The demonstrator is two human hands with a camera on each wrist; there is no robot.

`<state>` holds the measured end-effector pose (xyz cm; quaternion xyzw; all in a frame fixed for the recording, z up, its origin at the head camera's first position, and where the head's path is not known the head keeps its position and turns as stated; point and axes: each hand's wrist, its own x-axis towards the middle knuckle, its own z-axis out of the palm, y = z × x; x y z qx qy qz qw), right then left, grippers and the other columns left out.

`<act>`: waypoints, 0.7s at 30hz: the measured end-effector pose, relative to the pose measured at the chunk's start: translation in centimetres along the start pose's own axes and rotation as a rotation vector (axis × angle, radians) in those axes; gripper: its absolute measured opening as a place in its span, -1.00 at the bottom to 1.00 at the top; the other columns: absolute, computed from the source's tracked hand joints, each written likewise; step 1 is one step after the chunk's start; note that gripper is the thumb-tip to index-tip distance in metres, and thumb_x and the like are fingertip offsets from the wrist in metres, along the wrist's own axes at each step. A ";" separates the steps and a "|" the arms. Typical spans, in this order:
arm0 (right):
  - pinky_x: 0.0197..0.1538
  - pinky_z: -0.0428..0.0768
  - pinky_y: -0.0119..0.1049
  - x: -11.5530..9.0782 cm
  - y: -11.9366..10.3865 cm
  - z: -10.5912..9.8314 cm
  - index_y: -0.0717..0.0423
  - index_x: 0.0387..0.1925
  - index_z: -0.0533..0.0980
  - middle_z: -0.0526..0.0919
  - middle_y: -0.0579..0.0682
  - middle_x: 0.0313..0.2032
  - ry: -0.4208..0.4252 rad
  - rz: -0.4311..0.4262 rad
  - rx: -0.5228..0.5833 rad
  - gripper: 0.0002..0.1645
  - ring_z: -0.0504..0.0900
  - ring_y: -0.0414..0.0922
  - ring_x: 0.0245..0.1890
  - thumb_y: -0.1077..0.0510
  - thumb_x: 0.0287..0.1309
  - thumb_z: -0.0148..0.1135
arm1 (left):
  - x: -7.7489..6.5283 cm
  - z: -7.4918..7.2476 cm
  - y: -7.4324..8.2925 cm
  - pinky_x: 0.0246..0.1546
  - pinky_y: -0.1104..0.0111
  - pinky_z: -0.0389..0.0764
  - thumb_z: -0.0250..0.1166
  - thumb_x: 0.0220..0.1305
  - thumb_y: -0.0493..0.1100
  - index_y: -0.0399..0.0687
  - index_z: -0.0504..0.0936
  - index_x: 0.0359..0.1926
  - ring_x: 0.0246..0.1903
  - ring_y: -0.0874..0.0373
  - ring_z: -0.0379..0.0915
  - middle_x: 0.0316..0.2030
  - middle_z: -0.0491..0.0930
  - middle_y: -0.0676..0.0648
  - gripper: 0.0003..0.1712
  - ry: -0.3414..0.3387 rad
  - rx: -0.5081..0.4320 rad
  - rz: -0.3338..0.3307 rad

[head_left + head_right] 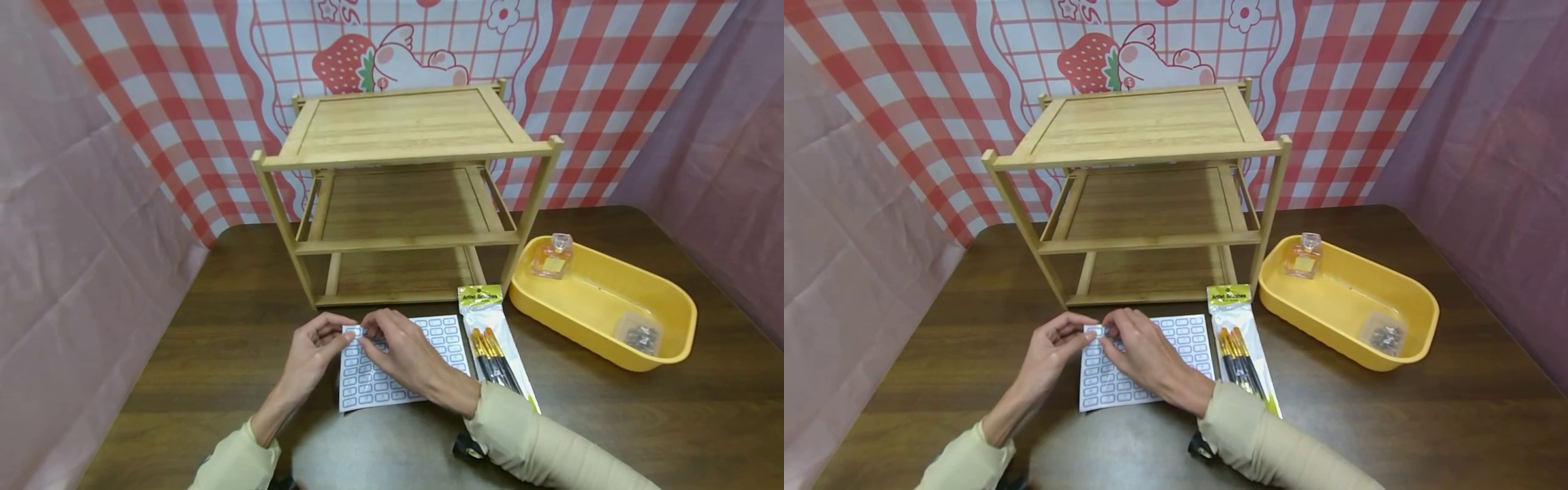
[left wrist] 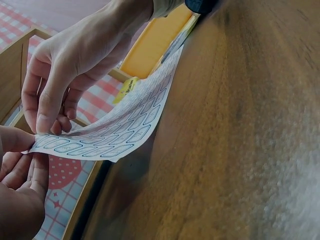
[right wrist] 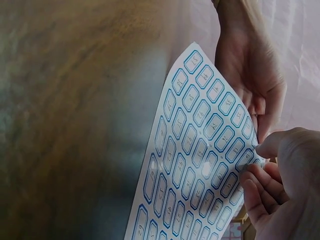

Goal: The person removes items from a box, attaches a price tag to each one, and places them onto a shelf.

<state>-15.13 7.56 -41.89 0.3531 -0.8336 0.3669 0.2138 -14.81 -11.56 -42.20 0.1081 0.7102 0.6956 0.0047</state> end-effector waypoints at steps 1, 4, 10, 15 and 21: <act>-0.21 0.66 -0.46 0.0 0.0 0.0 0.25 -0.13 0.56 0.65 0.02 -0.30 0.000 0.000 0.001 -0.69 0.62 -0.13 -0.32 0.34 0.12 0.49 | 0.0 0.0 0.0 -0.20 0.41 0.68 0.29 0.29 -0.50 -0.50 0.61 -0.05 -0.24 0.11 0.63 -0.20 0.68 -0.29 -0.79 0.000 0.000 -0.001; -0.21 0.66 -0.46 0.0 0.0 0.0 0.25 -0.13 0.56 0.65 0.02 -0.30 0.000 0.001 0.003 -0.69 0.62 -0.13 -0.32 0.34 0.12 0.49 | 0.0 0.0 0.0 -0.20 0.41 0.68 0.29 0.30 -0.50 -0.50 0.61 -0.05 -0.24 0.11 0.63 -0.19 0.68 -0.29 -0.79 -0.002 -0.001 -0.005; -0.21 0.66 -0.46 -0.1 0.0 -0.1 0.26 -0.12 0.56 0.65 0.02 -0.30 -0.001 0.007 0.012 -0.69 0.62 -0.13 -0.32 0.34 0.12 0.49 | -0.1 0.0 0.0 -0.20 0.40 0.68 0.29 0.31 -0.49 -0.49 0.61 -0.05 -0.24 0.11 0.63 -0.19 0.68 -0.29 -0.79 -0.005 0.001 -0.013; -0.22 0.66 -0.45 -0.1 0.0 0.0 0.25 -0.12 0.56 0.65 0.01 -0.31 0.006 0.007 0.010 -0.69 0.62 -0.14 -0.32 0.34 0.12 0.49 | -0.1 0.1 0.0 -0.21 0.41 0.68 0.29 0.30 -0.49 -0.49 0.62 -0.05 -0.24 0.11 0.64 -0.20 0.68 -0.29 -0.80 -0.004 0.001 -0.008; -0.23 0.65 -0.45 -0.1 0.0 0.0 0.25 -0.11 0.58 0.64 0.00 -0.31 0.016 -0.003 0.006 -0.70 0.60 -0.14 -0.32 0.33 0.13 0.48 | -0.1 0.1 0.0 -0.20 0.41 0.69 0.29 0.30 -0.49 -0.49 0.62 -0.06 -0.24 0.11 0.65 -0.20 0.69 -0.27 -0.80 -0.001 0.008 0.016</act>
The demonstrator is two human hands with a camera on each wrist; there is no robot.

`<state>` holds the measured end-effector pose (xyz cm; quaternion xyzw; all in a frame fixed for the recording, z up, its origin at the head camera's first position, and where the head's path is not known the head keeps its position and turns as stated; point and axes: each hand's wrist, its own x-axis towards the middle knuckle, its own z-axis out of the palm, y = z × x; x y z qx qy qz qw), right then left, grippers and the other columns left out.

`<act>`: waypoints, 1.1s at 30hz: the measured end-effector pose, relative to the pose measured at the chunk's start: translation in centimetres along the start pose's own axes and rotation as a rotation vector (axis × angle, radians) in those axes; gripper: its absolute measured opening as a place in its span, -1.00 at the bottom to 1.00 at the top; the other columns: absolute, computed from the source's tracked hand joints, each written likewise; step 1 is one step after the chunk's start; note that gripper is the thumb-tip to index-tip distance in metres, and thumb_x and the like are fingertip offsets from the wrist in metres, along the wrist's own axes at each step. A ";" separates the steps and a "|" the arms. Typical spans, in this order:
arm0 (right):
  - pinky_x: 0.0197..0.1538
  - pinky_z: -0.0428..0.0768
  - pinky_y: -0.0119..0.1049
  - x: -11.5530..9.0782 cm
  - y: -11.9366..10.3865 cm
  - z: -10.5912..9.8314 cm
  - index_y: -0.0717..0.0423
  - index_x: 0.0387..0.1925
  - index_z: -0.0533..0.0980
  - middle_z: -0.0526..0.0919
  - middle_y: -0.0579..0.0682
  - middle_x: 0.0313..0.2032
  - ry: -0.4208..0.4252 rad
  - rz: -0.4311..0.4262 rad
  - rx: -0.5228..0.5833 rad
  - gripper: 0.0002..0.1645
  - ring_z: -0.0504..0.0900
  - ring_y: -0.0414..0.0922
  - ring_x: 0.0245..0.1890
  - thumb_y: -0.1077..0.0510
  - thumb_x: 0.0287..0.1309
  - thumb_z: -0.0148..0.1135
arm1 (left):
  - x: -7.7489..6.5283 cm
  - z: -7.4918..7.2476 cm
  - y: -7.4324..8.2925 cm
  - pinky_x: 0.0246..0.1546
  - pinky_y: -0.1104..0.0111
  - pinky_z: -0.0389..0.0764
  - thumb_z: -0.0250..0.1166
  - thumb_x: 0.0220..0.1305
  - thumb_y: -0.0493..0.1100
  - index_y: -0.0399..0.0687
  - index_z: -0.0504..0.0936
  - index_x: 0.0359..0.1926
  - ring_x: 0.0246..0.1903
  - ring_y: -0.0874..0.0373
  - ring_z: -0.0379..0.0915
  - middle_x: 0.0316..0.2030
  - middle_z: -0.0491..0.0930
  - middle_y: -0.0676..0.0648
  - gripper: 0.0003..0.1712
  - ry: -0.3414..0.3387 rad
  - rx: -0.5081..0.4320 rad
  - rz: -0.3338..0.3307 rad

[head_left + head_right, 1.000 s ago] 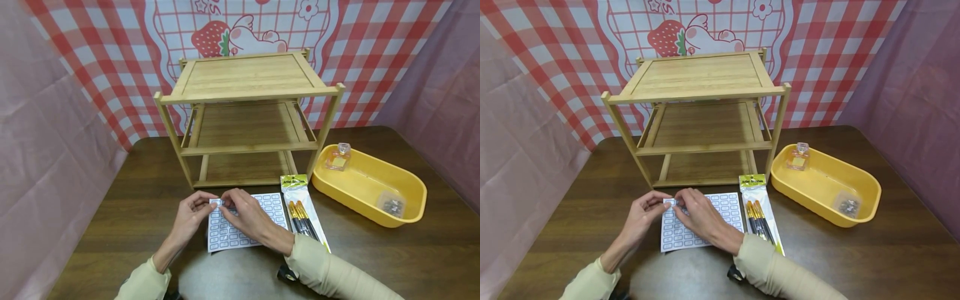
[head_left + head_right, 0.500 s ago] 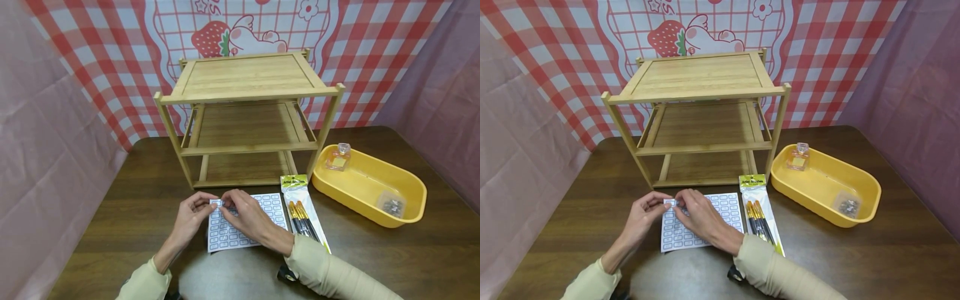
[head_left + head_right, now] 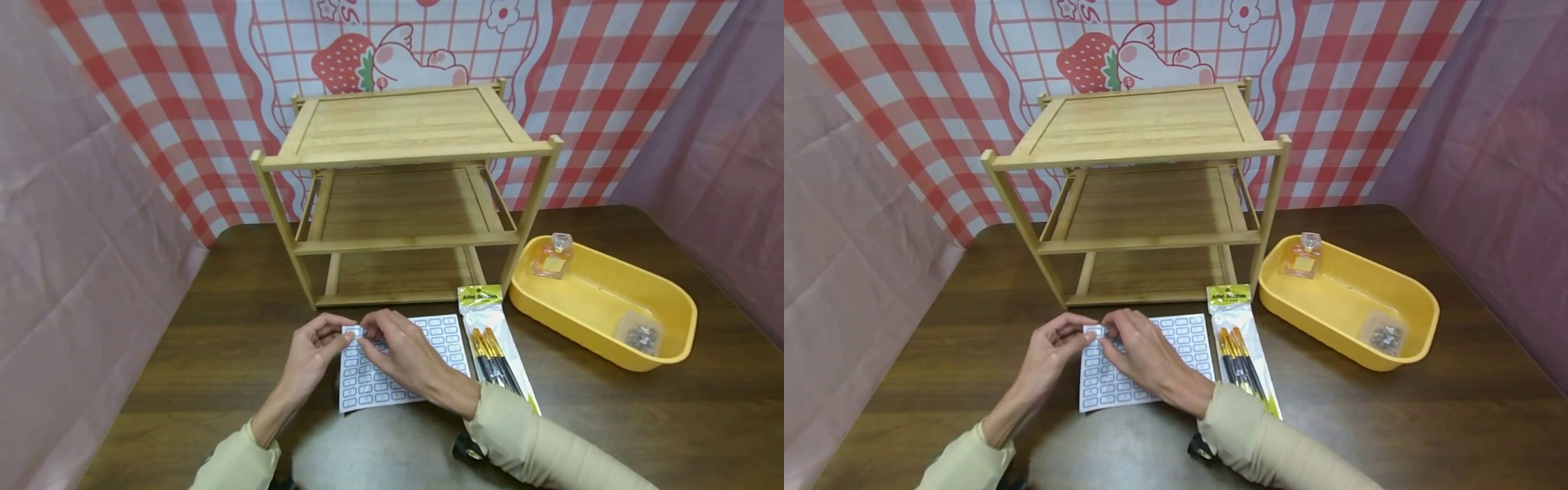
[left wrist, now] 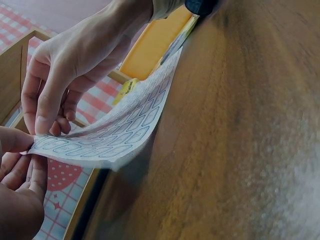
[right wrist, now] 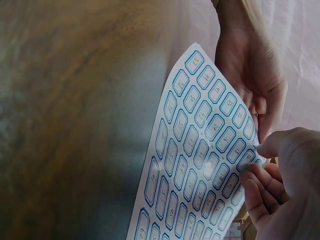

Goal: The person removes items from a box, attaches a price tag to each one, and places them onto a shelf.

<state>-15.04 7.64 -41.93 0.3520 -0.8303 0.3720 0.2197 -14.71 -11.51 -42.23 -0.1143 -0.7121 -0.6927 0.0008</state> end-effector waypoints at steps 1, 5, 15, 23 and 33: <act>-0.23 0.65 -0.45 0.0 0.0 0.0 0.25 -0.11 0.58 0.64 0.00 -0.31 0.000 -0.001 0.000 -0.70 0.60 -0.14 -0.33 0.33 0.13 0.48 | 0.0 0.0 0.0 -0.20 0.41 0.69 0.29 0.30 -0.48 -0.48 0.62 -0.06 -0.23 0.11 0.65 -0.19 0.69 -0.27 -0.80 -0.001 0.002 0.005; -0.23 0.65 -0.45 0.0 0.1 0.0 0.25 -0.11 0.58 0.64 0.00 -0.31 -0.004 0.000 -0.003 -0.70 0.60 -0.14 -0.33 0.33 0.13 0.48 | 0.0 0.1 0.1 -0.17 0.41 0.69 0.30 0.31 -0.48 -0.48 0.63 -0.06 -0.21 0.11 0.65 -0.18 0.69 -0.26 -0.81 0.001 0.005 0.015; -0.21 0.66 -0.44 -0.1 0.2 0.0 0.28 -0.05 0.54 0.64 0.00 -0.29 -0.002 0.017 0.031 -0.65 0.61 -0.14 -0.30 0.32 0.16 0.47 | 0.0 0.2 0.1 -0.21 0.40 0.69 0.27 0.33 -0.49 -0.48 0.62 -0.05 -0.24 0.11 0.65 -0.19 0.69 -0.28 -0.81 0.013 -0.011 -0.012; -0.20 0.65 -0.44 -0.2 0.2 0.1 0.25 -0.10 0.55 0.64 0.01 -0.29 0.000 0.011 0.026 -0.69 0.61 -0.14 -0.30 0.33 0.15 0.47 | 0.0 0.2 0.0 -0.22 0.40 0.68 0.28 0.32 -0.48 -0.48 0.62 -0.06 -0.25 0.10 0.63 -0.20 0.68 -0.29 -0.81 0.014 -0.019 -0.019; -0.21 0.66 -0.45 -0.2 0.2 0.1 0.26 -0.10 0.55 0.64 0.01 -0.30 0.009 0.011 0.025 -0.68 0.61 -0.14 -0.32 0.34 0.13 0.48 | 0.0 0.3 0.0 -0.21 0.41 0.68 0.29 0.31 -0.48 -0.48 0.62 -0.06 -0.24 0.11 0.64 -0.19 0.68 -0.29 -0.81 0.020 -0.025 -0.009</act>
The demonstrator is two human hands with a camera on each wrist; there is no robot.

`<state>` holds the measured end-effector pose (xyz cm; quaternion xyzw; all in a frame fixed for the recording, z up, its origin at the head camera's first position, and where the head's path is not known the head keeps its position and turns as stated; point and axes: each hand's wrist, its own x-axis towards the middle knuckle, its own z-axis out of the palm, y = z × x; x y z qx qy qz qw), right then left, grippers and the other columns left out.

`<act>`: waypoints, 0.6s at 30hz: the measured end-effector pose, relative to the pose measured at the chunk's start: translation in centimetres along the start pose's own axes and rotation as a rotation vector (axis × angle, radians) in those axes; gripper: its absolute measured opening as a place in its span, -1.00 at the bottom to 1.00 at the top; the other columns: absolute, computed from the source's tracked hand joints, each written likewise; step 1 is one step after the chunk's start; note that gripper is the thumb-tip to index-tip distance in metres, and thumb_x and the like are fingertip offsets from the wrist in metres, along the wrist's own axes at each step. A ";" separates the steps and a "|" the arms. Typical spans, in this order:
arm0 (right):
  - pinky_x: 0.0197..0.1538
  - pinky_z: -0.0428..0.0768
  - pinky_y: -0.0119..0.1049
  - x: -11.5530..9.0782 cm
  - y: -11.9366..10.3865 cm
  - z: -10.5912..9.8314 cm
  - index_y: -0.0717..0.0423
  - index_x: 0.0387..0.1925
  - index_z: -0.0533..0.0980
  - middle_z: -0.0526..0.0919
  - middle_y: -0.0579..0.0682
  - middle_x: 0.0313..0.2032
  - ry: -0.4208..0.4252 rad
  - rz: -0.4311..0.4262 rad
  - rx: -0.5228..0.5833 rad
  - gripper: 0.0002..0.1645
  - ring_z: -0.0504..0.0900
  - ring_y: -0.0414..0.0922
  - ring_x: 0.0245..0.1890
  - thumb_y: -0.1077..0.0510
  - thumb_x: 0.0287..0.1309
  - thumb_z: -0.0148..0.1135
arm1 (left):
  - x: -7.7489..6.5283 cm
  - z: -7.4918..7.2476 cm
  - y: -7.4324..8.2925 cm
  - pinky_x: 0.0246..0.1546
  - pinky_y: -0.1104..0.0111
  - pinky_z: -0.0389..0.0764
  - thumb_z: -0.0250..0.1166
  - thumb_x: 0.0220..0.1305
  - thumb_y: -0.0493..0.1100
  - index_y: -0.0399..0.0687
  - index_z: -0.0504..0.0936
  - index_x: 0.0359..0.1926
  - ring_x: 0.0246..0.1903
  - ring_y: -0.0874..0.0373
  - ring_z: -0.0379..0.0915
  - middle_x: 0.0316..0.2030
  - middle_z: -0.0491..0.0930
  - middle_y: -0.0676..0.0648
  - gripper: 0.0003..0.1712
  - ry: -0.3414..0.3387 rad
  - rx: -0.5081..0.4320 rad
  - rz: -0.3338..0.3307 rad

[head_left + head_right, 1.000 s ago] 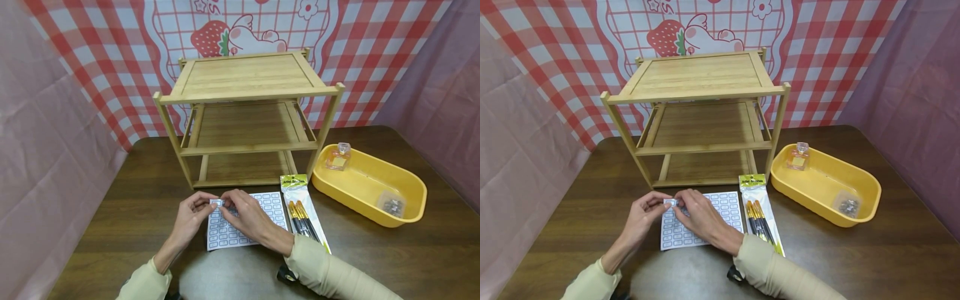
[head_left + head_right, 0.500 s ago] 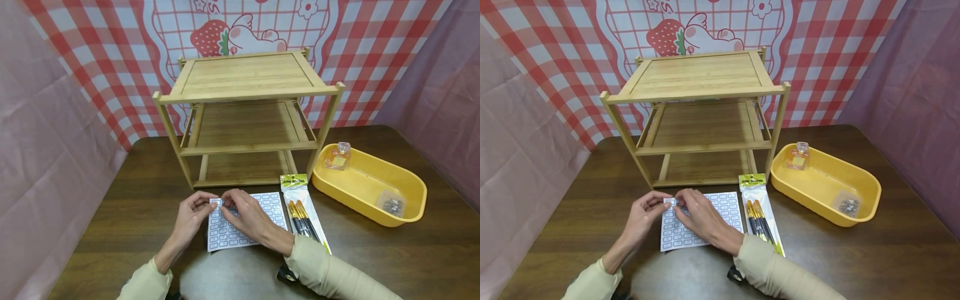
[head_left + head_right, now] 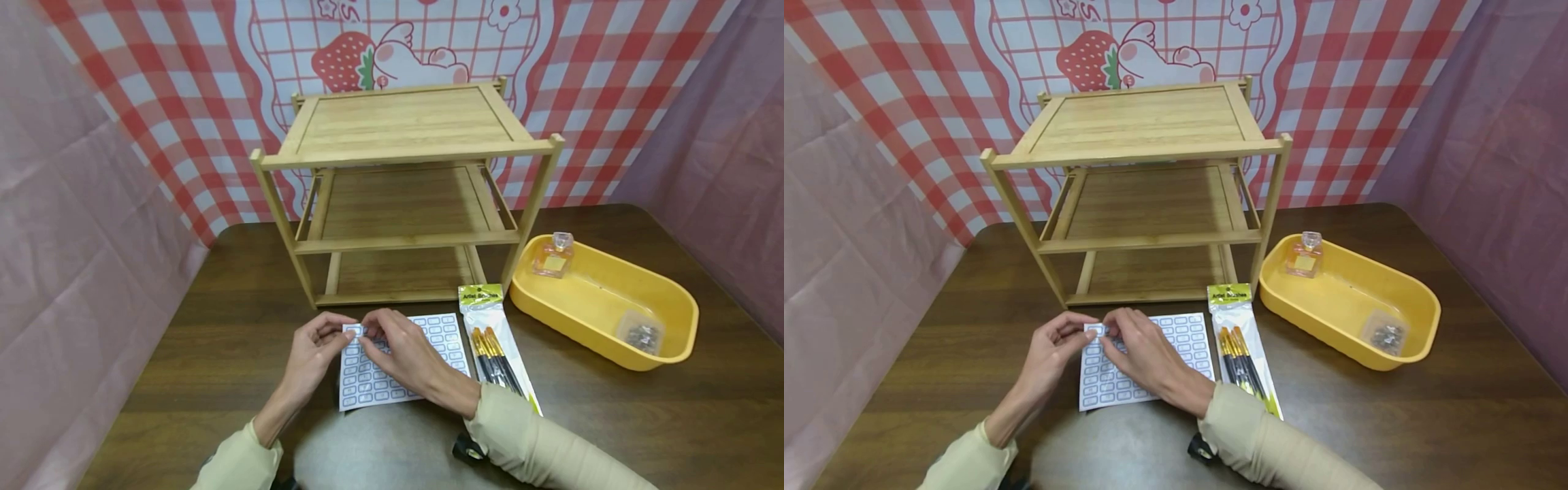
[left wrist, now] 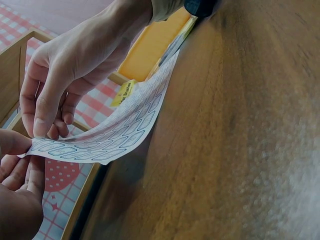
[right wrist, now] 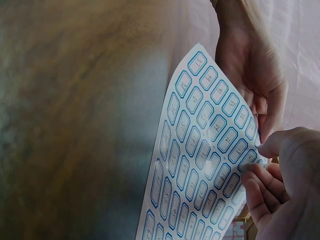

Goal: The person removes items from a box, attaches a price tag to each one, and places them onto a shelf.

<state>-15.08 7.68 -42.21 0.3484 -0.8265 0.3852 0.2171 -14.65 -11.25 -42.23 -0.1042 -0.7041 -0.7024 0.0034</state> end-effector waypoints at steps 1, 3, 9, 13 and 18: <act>-0.21 0.66 -0.45 0.0 0.0 0.0 0.26 -0.10 0.55 0.64 0.01 -0.30 0.001 0.000 0.000 -0.68 0.61 -0.14 -0.32 0.34 0.13 0.48 | 0.0 0.0 0.0 -0.21 0.41 0.68 0.29 0.31 -0.48 -0.48 0.62 -0.06 -0.24 0.11 0.64 -0.19 0.68 -0.29 -0.81 0.000 0.000 0.002; -0.22 0.66 -0.45 0.0 0.0 0.0 0.26 -0.10 0.56 0.64 0.01 -0.31 0.003 -0.001 -0.001 -0.67 0.61 -0.14 -0.32 0.34 0.13 0.48 | 0.0 0.0 0.0 -0.22 0.41 0.68 0.29 0.31 -0.48 -0.48 0.62 -0.06 -0.25 0.10 0.64 -0.20 0.68 -0.28 -0.81 0.000 0.004 0.005; -0.23 0.65 -0.46 0.1 0.0 0.1 0.27 -0.10 0.57 0.64 0.01 -0.32 0.009 -0.012 0.001 -0.68 0.61 -0.14 -0.33 0.34 0.12 0.48 | -0.1 0.0 0.1 -0.23 0.42 0.68 0.29 0.31 -0.48 -0.47 0.63 -0.06 -0.26 0.11 0.64 -0.20 0.68 -0.26 -0.81 0.008 0.014 0.018; -0.23 0.65 -0.47 0.2 0.1 0.1 0.27 -0.09 0.57 0.64 0.01 -0.32 0.013 -0.020 0.002 -0.68 0.61 -0.14 -0.33 0.35 0.12 0.47 | 0.0 0.1 0.0 -0.22 0.42 0.68 0.29 0.31 -0.48 -0.48 0.63 -0.06 -0.26 0.11 0.64 -0.19 0.68 -0.27 -0.81 0.012 0.012 0.032; -0.23 0.65 -0.47 0.2 0.0 0.1 0.26 -0.10 0.58 0.64 0.00 -0.31 0.006 -0.012 0.008 -0.70 0.61 -0.14 -0.32 0.35 0.13 0.47 | 0.0 0.1 -0.1 -0.22 0.43 0.68 0.29 0.31 -0.48 -0.49 0.62 -0.06 -0.26 0.12 0.65 -0.18 0.68 -0.30 -0.80 0.009 0.003 0.058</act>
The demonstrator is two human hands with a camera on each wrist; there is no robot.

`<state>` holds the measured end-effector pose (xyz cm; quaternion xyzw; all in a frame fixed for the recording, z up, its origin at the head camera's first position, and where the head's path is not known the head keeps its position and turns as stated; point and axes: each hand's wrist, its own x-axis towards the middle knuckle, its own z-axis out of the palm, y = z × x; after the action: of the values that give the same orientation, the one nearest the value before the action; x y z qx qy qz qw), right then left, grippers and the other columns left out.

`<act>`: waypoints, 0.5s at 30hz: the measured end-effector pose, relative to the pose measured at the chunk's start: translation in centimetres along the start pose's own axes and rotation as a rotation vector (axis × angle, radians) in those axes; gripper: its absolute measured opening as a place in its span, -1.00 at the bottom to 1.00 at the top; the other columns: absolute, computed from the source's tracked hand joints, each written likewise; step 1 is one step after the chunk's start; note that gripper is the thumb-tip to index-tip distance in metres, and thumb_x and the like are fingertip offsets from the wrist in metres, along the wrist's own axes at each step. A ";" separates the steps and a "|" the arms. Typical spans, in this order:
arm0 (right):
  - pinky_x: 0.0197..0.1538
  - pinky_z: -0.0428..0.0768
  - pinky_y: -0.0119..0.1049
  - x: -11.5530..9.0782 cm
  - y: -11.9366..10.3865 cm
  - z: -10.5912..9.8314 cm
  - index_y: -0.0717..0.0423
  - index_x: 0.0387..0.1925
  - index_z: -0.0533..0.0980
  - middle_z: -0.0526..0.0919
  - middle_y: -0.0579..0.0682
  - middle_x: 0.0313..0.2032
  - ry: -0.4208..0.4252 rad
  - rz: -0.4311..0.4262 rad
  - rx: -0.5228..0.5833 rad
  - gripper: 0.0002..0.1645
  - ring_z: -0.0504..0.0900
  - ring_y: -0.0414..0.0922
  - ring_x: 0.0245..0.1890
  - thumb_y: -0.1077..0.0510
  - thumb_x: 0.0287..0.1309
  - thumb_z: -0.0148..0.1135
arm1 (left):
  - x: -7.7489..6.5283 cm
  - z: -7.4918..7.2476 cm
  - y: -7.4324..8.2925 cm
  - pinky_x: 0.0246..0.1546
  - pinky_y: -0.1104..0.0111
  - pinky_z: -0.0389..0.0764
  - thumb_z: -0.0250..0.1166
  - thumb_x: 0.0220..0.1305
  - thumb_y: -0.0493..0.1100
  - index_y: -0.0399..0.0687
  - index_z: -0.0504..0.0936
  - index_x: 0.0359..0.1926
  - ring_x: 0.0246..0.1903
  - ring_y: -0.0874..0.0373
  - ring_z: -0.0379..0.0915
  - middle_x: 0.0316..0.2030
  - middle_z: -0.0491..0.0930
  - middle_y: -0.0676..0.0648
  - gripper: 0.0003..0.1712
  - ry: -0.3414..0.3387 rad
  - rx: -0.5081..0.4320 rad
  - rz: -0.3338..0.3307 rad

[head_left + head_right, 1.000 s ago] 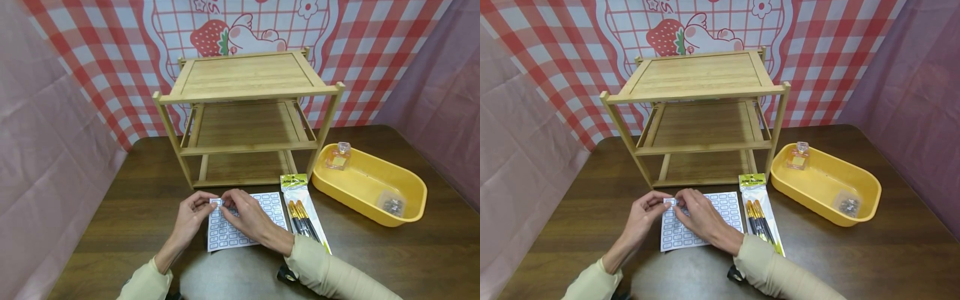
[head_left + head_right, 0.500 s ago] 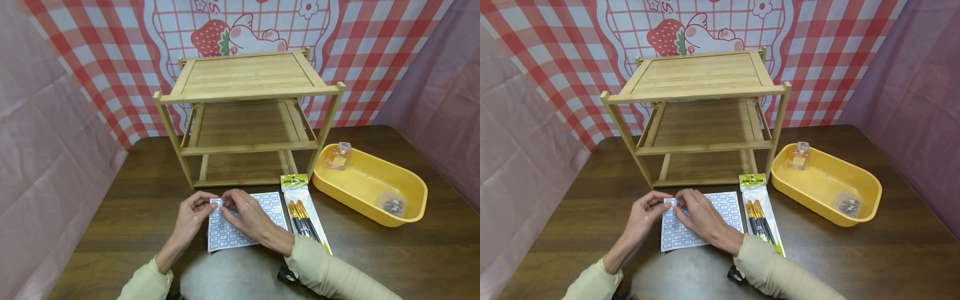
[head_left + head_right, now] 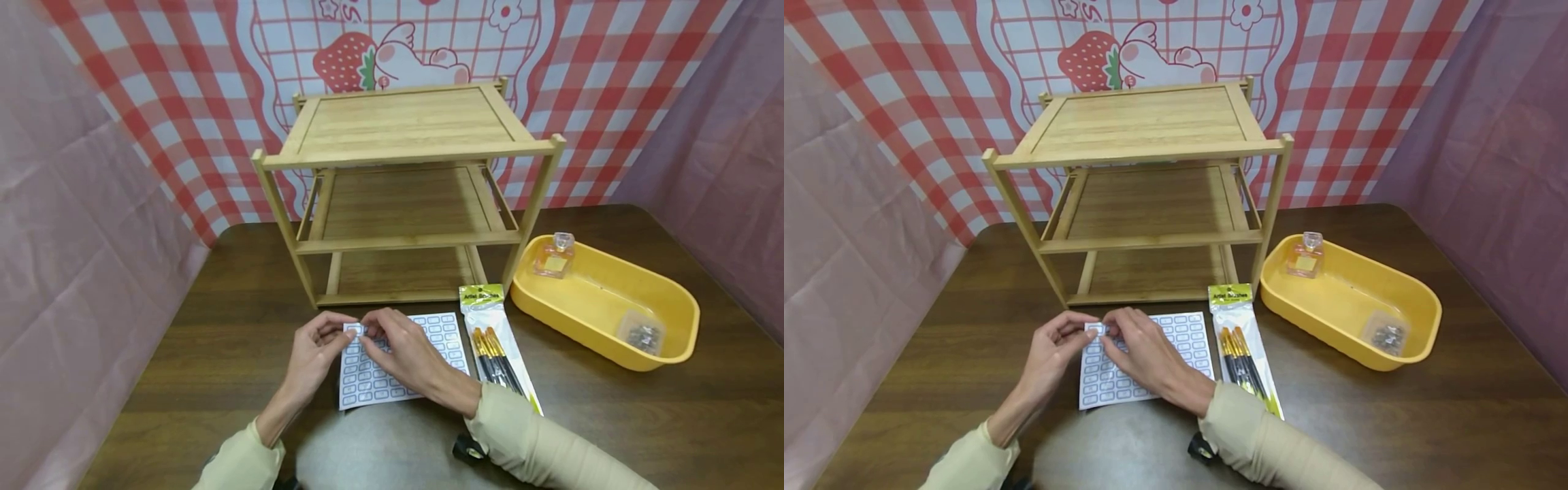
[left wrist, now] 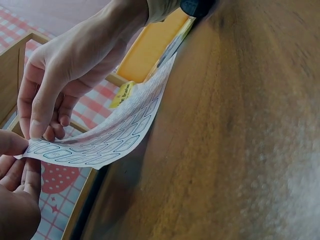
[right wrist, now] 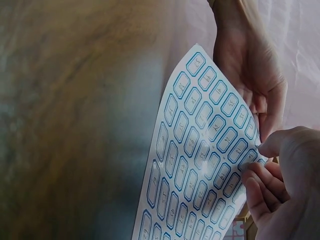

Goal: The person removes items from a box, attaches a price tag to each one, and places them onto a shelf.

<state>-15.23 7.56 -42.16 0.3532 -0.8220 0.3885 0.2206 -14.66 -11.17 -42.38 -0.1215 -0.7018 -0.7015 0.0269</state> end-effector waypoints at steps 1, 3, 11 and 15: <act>-0.23 0.65 -0.47 0.0 0.0 0.0 0.26 -0.10 0.58 0.64 0.00 -0.31 -0.001 0.003 0.006 -0.71 0.61 -0.15 -0.32 0.35 0.14 0.46 | 0.0 0.0 0.0 -0.22 0.43 0.68 0.29 0.31 -0.48 -0.50 0.62 -0.06 -0.26 0.12 0.65 -0.18 0.68 -0.30 -0.80 -0.001 -0.003 0.005; -0.24 0.64 -0.47 0.0 0.0 0.0 0.26 -0.10 0.58 0.63 0.00 -0.31 0.001 0.010 0.018 -0.72 0.61 -0.15 -0.32 0.36 0.16 0.44 | 0.0 0.0 -0.1 -0.22 0.42 0.68 0.29 0.31 -0.48 -0.50 0.62 -0.06 -0.26 0.12 0.65 -0.18 0.68 -0.30 -0.80 -0.005 -0.006 0.012; -0.26 0.63 -0.48 0.0 0.0 0.0 0.26 -0.09 0.58 0.63 0.00 -0.31 0.010 0.026 0.050 -0.76 0.60 -0.17 -0.33 0.35 0.22 0.41 | 0.0 -0.1 -0.3 -0.23 0.42 0.69 0.28 0.29 -0.51 -0.50 0.62 -0.08 -0.25 0.13 0.65 -0.19 0.69 -0.28 -0.82 -0.006 -0.003 0.045; -0.26 0.63 -0.49 0.1 0.0 0.0 0.26 -0.11 0.58 0.63 0.00 -0.31 0.016 0.027 0.043 -0.77 0.60 -0.17 -0.33 0.34 0.22 0.42 | 0.0 -0.1 -0.4 -0.24 0.43 0.68 0.29 0.29 -0.50 -0.48 0.64 -0.09 -0.26 0.13 0.65 -0.19 0.69 -0.29 -0.82 -0.009 0.008 0.056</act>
<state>-15.27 7.55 -42.08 0.3437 -0.8164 0.4118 0.2142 -14.78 -11.24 -42.73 -0.1441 -0.7008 -0.6973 0.0439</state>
